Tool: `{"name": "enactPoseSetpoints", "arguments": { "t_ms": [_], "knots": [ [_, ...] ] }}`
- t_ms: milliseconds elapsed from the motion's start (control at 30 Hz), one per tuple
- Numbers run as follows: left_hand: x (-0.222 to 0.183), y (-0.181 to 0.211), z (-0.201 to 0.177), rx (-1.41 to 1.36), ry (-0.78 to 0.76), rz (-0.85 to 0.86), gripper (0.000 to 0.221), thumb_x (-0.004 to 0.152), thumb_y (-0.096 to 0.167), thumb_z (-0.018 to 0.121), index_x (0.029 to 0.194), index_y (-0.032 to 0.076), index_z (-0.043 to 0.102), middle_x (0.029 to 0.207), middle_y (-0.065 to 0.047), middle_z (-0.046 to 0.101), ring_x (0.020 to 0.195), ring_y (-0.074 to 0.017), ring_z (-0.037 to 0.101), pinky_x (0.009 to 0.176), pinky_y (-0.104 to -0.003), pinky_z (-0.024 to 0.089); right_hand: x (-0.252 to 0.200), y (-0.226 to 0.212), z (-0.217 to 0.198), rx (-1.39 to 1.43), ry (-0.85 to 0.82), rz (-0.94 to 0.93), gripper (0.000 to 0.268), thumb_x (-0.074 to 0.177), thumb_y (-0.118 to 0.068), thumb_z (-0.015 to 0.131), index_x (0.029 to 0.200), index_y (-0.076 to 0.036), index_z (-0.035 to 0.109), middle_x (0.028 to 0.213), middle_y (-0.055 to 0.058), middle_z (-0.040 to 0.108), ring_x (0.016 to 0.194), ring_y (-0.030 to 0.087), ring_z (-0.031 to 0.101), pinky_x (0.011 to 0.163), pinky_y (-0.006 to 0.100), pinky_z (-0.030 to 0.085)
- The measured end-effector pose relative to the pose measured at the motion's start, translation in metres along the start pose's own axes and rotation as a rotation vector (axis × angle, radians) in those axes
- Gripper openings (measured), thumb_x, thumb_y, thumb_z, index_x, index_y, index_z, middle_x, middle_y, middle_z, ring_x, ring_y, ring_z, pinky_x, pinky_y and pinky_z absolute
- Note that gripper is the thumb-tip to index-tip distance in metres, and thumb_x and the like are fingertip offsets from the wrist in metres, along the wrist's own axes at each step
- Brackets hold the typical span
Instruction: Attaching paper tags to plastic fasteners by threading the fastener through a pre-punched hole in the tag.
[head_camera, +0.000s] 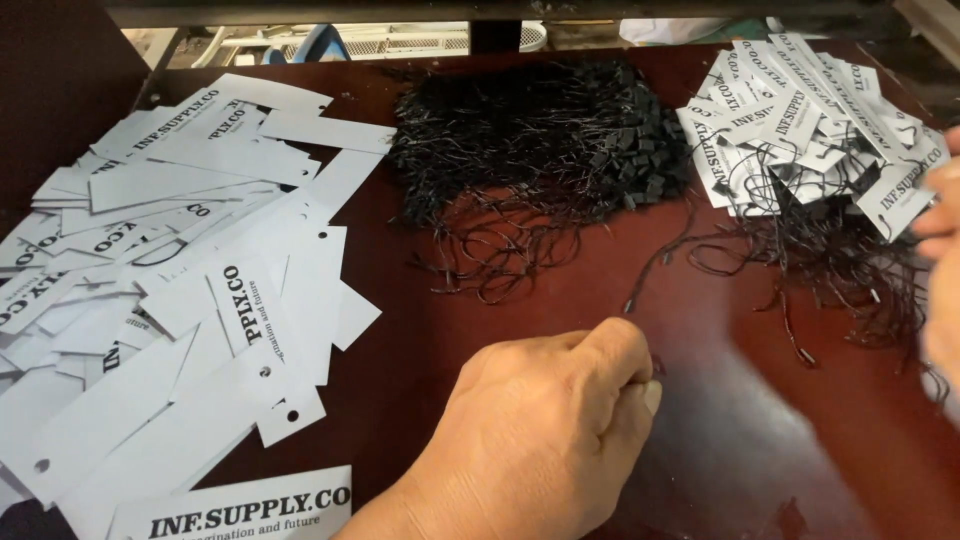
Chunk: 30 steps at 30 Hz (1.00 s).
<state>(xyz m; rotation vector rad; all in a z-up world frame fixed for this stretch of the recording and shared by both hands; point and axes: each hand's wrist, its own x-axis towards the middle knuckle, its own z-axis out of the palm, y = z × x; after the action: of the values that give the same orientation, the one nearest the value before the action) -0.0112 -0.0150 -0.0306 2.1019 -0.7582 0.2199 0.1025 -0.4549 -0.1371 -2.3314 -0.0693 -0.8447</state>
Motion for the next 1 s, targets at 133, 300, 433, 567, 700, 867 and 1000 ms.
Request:
{"name": "enactPoseSetpoints", "arguments": {
  "t_ms": [133,300,433,567,700,867,1000],
  "knots": [
    [0.000,0.002,-0.005,-0.034,0.028,-0.038,0.009,0.094,0.021,0.055,0.087,0.015,0.054,0.072,0.000,0.070,0.058,-0.0255,0.067,0.052,-0.040,0.049,-0.014,-0.219,0.012,0.031,-0.024,0.240,0.033,0.106,-0.006,0.051,0.137,-0.009,0.064,0.110,0.009,0.060,0.087,0.017,0.053,0.075,0.030,0.042],
    [0.002,0.004,-0.011,-0.048,0.118,-0.129,0.011,0.093,0.024,0.062,0.085,0.018,0.056,0.060,0.000,0.065,0.053,-0.0232,0.066,0.055,-0.036,0.050,-0.029,-0.280,0.025,-0.133,-0.230,0.048,0.021,0.096,-0.013,0.072,0.116,-0.013,0.080,0.086,0.004,0.073,0.068,0.015,0.059,0.074,0.030,0.047],
    [0.002,0.003,-0.014,-0.097,0.180,-0.135,0.010,0.092,0.016,0.061,0.084,0.016,0.054,0.059,0.003,0.061,0.049,-0.0183,0.059,0.051,-0.034,0.049,-0.033,-0.284,0.032,-0.337,-0.378,-0.118,0.023,0.091,-0.021,0.070,0.112,-0.015,0.078,0.091,-0.002,0.072,0.058,0.015,0.060,0.060,0.033,0.051],
    [0.003,0.003,-0.012,-0.077,0.146,-0.137,0.011,0.092,0.018,0.060,0.083,0.016,0.053,0.059,0.002,0.062,0.049,-0.0211,0.062,0.051,-0.036,0.048,-0.033,-0.282,0.030,-0.382,-0.398,-0.112,0.043,0.091,-0.027,0.069,0.132,-0.015,0.071,0.098,0.001,0.070,0.076,0.022,0.067,0.075,0.042,0.054],
    [0.004,0.004,-0.011,-0.075,0.113,-0.177,0.014,0.093,0.019,0.061,0.082,0.016,0.052,0.057,0.003,0.060,0.047,-0.0200,0.059,0.049,-0.036,0.046,-0.026,-0.278,0.036,-0.423,-0.437,-0.036,0.050,0.089,-0.033,0.067,0.138,-0.022,0.068,0.101,-0.004,0.068,0.079,0.022,0.066,0.080,0.045,0.052],
    [0.004,0.002,-0.011,-0.055,0.122,-0.187,0.013,0.092,0.020,0.060,0.082,0.017,0.053,0.056,0.003,0.061,0.048,-0.0216,0.061,0.049,-0.038,0.047,-0.020,-0.286,0.037,-0.517,-0.532,0.034,0.046,0.092,-0.037,0.062,0.138,-0.029,0.067,0.092,-0.004,0.065,0.086,0.023,0.067,0.078,0.048,0.055],
    [0.003,0.002,-0.011,-0.060,0.135,-0.161,0.013,0.092,0.021,0.061,0.082,0.017,0.054,0.059,0.001,0.064,0.050,-0.0226,0.064,0.051,-0.038,0.048,-0.006,-0.305,0.041,-0.606,-0.668,0.154,0.058,0.092,-0.044,0.053,0.150,-0.037,0.054,0.101,-0.004,0.067,0.100,0.023,0.067,0.091,0.049,0.053]
  ]
}}
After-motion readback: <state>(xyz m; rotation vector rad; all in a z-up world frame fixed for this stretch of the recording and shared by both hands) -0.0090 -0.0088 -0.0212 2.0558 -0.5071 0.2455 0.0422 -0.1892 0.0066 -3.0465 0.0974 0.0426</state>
